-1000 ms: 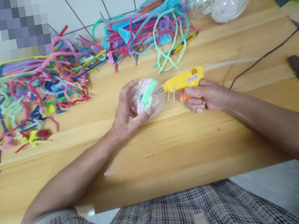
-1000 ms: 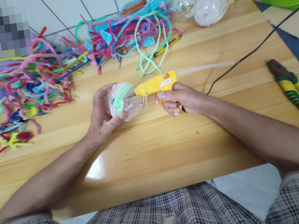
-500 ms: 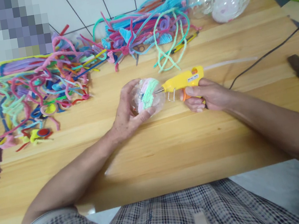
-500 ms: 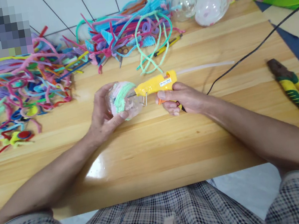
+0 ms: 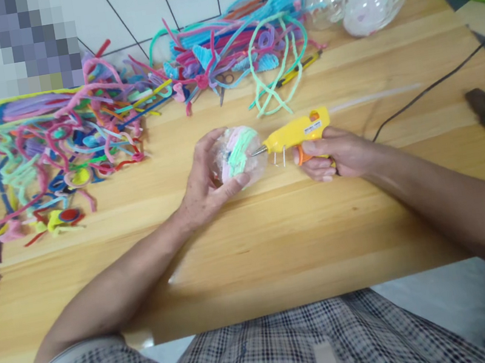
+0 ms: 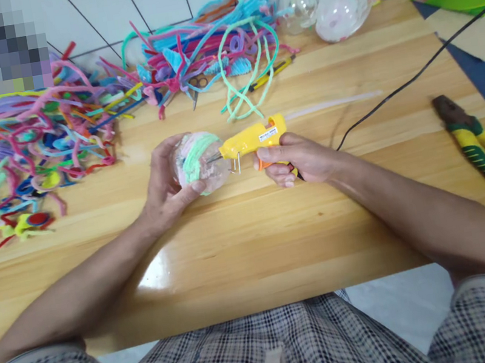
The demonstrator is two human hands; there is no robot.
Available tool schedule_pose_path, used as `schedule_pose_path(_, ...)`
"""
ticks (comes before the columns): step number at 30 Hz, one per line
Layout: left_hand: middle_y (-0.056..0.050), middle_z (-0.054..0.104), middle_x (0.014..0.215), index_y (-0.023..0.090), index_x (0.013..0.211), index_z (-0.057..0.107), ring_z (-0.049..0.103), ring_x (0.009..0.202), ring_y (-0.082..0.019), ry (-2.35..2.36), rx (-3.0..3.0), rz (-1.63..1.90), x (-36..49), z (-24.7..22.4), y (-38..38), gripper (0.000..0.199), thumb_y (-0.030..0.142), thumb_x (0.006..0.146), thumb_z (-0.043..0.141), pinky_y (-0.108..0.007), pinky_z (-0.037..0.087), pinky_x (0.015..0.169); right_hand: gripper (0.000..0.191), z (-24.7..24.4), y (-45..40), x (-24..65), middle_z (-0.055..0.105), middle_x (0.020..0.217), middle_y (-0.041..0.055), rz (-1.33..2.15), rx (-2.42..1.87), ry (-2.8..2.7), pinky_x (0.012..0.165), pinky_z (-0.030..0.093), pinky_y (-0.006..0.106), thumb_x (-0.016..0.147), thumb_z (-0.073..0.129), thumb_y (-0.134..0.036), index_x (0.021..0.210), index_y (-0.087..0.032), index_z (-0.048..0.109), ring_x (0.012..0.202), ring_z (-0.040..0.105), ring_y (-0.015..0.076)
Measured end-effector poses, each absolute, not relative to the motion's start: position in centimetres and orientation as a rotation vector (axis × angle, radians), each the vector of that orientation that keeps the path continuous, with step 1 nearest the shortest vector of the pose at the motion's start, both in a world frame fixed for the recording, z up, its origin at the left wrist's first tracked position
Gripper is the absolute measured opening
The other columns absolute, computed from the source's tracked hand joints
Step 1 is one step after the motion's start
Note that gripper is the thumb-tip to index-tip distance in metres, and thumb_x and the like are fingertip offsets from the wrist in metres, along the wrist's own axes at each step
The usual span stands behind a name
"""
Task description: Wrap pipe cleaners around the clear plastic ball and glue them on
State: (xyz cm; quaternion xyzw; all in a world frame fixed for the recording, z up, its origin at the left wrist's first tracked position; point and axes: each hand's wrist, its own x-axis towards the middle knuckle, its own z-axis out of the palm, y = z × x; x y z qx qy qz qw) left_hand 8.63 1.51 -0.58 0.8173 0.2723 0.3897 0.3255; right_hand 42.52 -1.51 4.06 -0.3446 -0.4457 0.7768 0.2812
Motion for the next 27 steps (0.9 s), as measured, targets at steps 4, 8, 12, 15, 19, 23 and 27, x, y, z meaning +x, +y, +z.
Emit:
schedule_pose_path(4,-0.013,0.045,0.176,0.041,0.175,0.028,0.054,0.160,-0.039,0.703,2.112,1.015,8.56,-0.77,1.60,0.093,0.068,0.103,0.079,-0.062,0.049,0.135,0.047,4.01,-1.62,42.43,0.040,0.056,-0.0122,2.072,-0.933,-1.201,0.042,0.036,0.023,0.094,0.089,-0.061,0.096,-0.018,0.071,0.044,0.035,0.0068)
schedule_pose_path(8,-0.013,0.045,0.176,0.040,0.174,0.031,0.053,0.161,-0.040,0.722,2.107,1.010,8.58,-0.65,1.52,0.093,0.069,0.101,0.081,-0.063,0.049,0.136,0.046,4.21,-1.75,42.16,0.042,0.056,-0.0118,2.048,-0.945,-1.198,0.041,0.034,0.023,0.093,0.090,-0.060,0.094,-0.018,0.071,0.044,0.035,0.0067)
schedule_pose_path(12,-0.014,0.044,0.176,0.039,0.174,0.031,0.053,0.160,-0.039,0.716,2.101,0.991,8.62,-0.45,1.46,0.095,0.069,0.100,0.083,-0.064,0.048,0.137,0.049,4.32,-1.88,41.93,0.041,0.055,-0.0120,2.043,-0.968,-1.186,0.041,0.033,0.022,0.090,0.093,-0.063,0.094,-0.018,0.072,0.044,0.034,0.0066)
schedule_pose_path(15,-0.014,0.045,0.175,0.039,0.174,0.031,0.054,0.160,-0.039,0.716,2.111,0.993,8.64,-0.38,1.48,0.095,0.069,0.100,0.082,-0.064,0.049,0.136,0.049,4.31,-1.90,41.91,0.041,0.056,-0.0122,2.044,-0.966,-1.187,0.042,0.034,0.022,0.091,0.092,-0.063,0.096,-0.019,0.073,0.044,0.034,0.0067)
schedule_pose_path(19,-0.013,0.046,0.175,0.040,0.174,0.033,0.053,0.160,-0.040,0.716,2.103,1.007,8.63,-0.45,1.52,0.095,0.071,0.099,0.082,-0.065,0.048,0.136,0.052,4.28,-1.75,42.11,0.040,0.055,-0.0130,2.057,-0.943,-1.182,0.041,0.034,0.023,0.088,0.093,-0.067,0.095,-0.020,0.072,0.043,0.033,0.0065)
schedule_pose_path(23,-0.013,0.044,0.176,0.041,0.175,0.030,0.053,0.161,-0.040,0.711,2.122,0.995,8.62,-0.46,1.56,0.095,0.071,0.100,0.080,-0.065,0.050,0.135,0.051,4.20,-1.56,42.36,0.039,0.054,-0.0126,2.088,-0.903,-1.217,0.040,0.033,0.023,0.090,0.091,-0.067,0.094,-0.020,0.072,0.042,0.033,0.0068)
schedule_pose_path(27,-0.013,0.046,0.175,0.041,0.175,0.030,0.055,0.160,-0.041,0.696,2.143,1.005,8.65,-0.43,1.63,0.094,0.071,0.101,0.079,-0.065,0.051,0.134,0.048,4.14,-1.59,42.41,0.040,0.056,-0.0119,2.091,-0.925,-1.259,0.041,0.033,0.023,0.093,0.089,-0.064,0.095,-0.019,0.073,0.043,0.035,0.0068)
